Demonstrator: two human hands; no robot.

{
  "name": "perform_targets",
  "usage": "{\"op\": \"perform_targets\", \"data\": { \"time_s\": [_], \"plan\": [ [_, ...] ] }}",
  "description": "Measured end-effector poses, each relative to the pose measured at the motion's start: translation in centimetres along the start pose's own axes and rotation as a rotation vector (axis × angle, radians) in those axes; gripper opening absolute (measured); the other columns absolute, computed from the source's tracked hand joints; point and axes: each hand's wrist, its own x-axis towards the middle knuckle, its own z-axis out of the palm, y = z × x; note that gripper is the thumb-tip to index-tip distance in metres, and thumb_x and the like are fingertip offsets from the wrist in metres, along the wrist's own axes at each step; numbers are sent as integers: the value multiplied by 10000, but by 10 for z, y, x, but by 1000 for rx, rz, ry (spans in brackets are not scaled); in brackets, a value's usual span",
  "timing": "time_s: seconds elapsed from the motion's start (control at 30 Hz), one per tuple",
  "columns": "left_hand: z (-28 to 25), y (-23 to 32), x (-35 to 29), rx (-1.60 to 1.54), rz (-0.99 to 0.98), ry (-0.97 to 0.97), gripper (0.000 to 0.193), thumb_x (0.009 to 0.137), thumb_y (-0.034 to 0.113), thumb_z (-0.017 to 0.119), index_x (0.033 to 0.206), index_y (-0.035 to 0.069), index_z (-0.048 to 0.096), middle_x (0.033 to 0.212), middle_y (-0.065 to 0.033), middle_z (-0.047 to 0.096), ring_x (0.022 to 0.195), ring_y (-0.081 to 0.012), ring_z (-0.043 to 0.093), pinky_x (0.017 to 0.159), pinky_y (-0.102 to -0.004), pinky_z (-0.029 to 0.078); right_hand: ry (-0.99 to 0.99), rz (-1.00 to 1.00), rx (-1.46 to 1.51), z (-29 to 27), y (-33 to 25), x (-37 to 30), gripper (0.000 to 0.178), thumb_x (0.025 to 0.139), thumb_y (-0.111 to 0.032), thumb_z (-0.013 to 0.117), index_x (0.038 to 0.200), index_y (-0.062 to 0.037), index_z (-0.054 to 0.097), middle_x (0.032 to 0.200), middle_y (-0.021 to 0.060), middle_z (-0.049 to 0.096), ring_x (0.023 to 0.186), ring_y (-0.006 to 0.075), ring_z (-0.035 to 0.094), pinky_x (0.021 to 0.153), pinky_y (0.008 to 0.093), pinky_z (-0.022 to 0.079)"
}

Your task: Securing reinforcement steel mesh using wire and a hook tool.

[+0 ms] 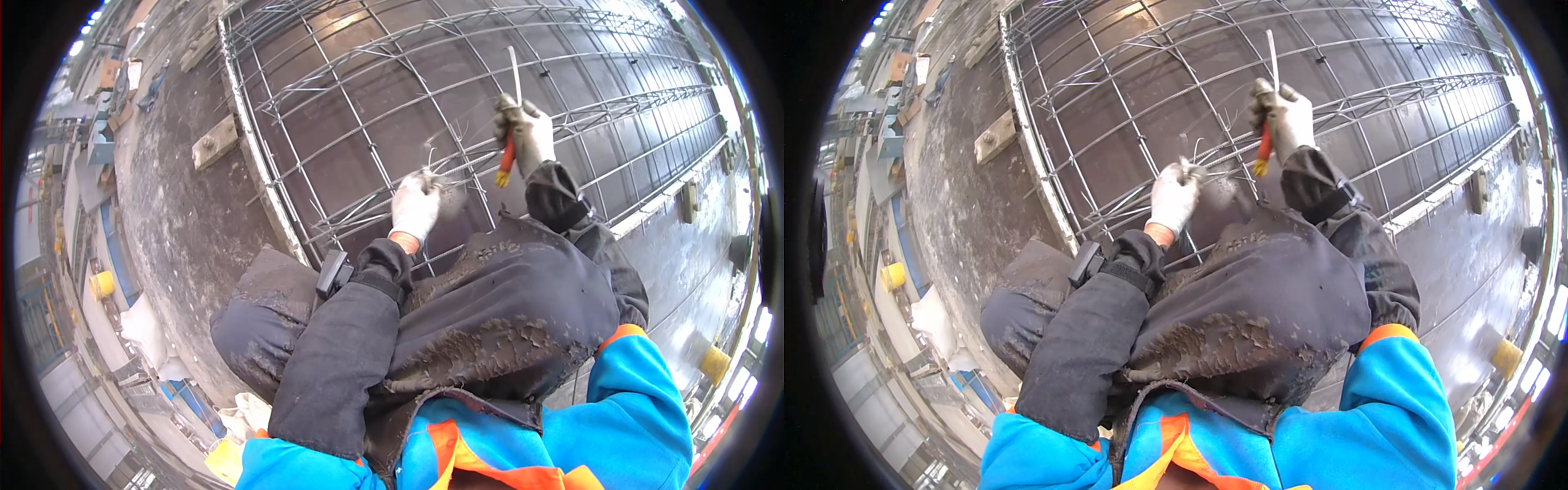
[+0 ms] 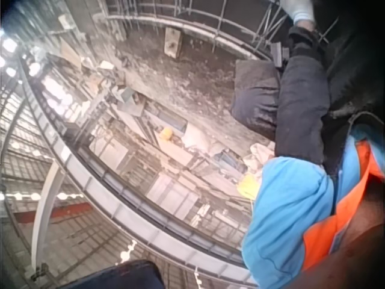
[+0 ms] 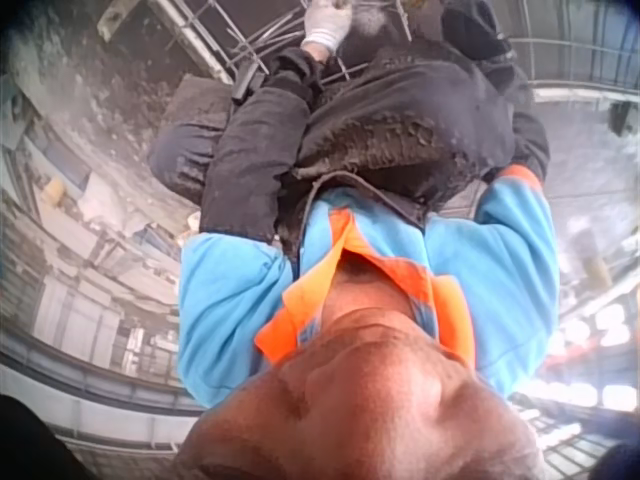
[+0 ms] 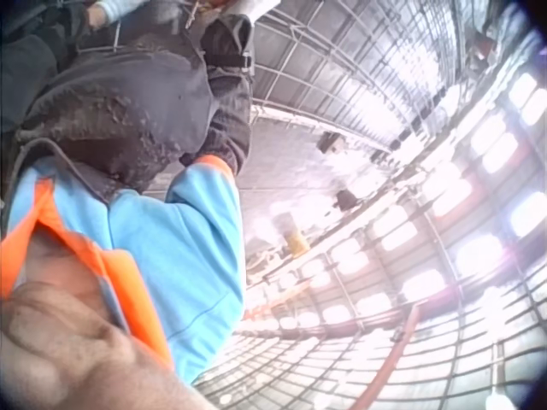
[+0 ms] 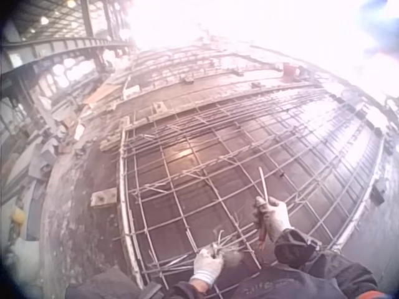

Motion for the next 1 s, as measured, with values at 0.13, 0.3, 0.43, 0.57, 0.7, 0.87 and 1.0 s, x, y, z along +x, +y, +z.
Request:
{"op": "perform_targets", "data": {
  "time_s": [0.13,0.3,0.43,0.57,0.7,0.87,1.0],
  "plan": [
    [-10,-8,15,-70,-136,261,180,930,247,654,971,99,748,738,-58,657,640,-182,609,617,-342,477,-206,71,-319,-8,-9,3,225,937,-253,689,850,-51,640,668,6,592,529,92,532,491,261,413],
    [-31,57,19,-598,-374,-307,242,956,238,664,1037,18,721,690,47,579,562,-62,485,518,-251,395,-233,132,-210,5,26,6,230,937,-267,692,873,-51,645,691,23,624,548,106,573,511,263,448],
    [-28,36,20,-844,-484,-364,179,952,162,661,1045,18,714,668,32,575,518,-69,486,465,-254,408,-174,95,-99,10,46,19,235,940,-273,689,890,-48,644,709,30,645,554,116,602,493,264,453],
    [-66,30,51,-760,-448,-466,194,943,141,655,1056,-7,709,695,28,586,547,-55,507,480,-223,397,-223,95,-97,27,42,29,253,932,-291,699,900,-47,642,707,41,644,534,110,584,484,260,443],
    [-129,54,111,-601,-289,-694,208,959,127,627,1089,-25,685,773,35,575,590,-35,486,510,-199,364,-333,64,-143,49,0,43,245,925,-285,695,904,-45,649,690,34,625,521,88,549,458,246,396],
    [-199,95,144,-401,-90,-638,265,964,228,635,1082,-2,696,810,32,599,638,-52,493,575,-222,402,-370,-83,-181,96,-81,36,230,924,-268,711,968,-45,684,704,4,604,540,76,545,470,237,406],
    [-221,112,157,-420,41,-540,312,988,315,622,1081,32,713,885,12,660,742,-86,585,688,-234,475,-415,-238,-465,110,-120,25,249,929,-273,697,985,-31,689,720,10,644,580,73,562,494,242,416]
  ]
}}
